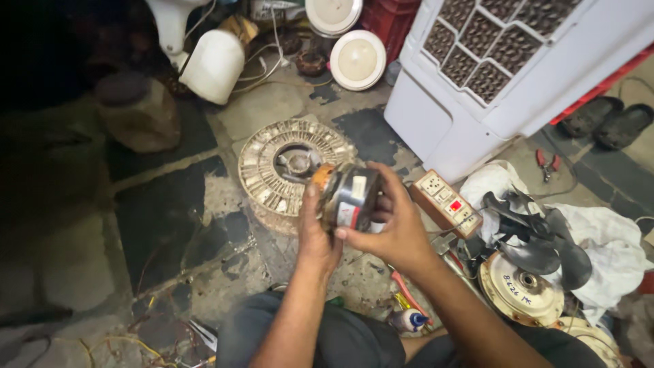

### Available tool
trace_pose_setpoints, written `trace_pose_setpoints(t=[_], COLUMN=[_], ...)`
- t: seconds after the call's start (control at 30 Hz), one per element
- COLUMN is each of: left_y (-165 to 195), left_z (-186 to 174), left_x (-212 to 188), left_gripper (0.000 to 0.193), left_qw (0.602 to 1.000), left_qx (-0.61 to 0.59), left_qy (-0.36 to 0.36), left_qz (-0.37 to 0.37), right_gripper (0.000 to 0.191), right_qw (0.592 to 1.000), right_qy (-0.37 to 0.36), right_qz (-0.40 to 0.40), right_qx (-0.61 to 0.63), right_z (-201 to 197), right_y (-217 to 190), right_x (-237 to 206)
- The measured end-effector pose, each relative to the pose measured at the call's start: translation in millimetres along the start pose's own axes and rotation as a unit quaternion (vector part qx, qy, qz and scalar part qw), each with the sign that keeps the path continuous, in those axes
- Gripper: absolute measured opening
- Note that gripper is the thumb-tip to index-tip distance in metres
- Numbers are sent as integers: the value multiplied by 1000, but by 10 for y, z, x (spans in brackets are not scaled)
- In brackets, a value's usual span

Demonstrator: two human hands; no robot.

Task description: The person is repairing an electrical motor. They use pliers to adjust wires and components, apply glue to secure parts, and manipulate the motor's internal structure.

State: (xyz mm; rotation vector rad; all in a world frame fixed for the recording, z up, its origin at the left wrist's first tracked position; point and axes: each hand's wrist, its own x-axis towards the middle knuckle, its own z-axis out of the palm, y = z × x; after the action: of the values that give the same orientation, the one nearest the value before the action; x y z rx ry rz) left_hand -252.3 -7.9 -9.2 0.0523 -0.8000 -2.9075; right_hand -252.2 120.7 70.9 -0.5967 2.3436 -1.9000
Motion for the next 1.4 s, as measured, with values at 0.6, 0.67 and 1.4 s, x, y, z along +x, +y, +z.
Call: trace_pose_setpoints(t=[0.6,0.67,1.4], left_y=[361,402,65], left_z=[370,497,-304], left_x=[-51,-20,-305], left_gripper=[73,74,84], left_qw=[983,969,995], left_qx=[107,214,-17], left_qy=[-149,-125,-72], left_qz=[-14,6,-66], right_gripper=[70,59,21], right_qw=[849,743,883], right_qy=[-58,-102,-97], right_qz=[54,72,51], right_qx=[522,657,-457], right_z=[-753,-918,-1076], right_y=[447,419,1229], right_x=[-507,-494,-922])
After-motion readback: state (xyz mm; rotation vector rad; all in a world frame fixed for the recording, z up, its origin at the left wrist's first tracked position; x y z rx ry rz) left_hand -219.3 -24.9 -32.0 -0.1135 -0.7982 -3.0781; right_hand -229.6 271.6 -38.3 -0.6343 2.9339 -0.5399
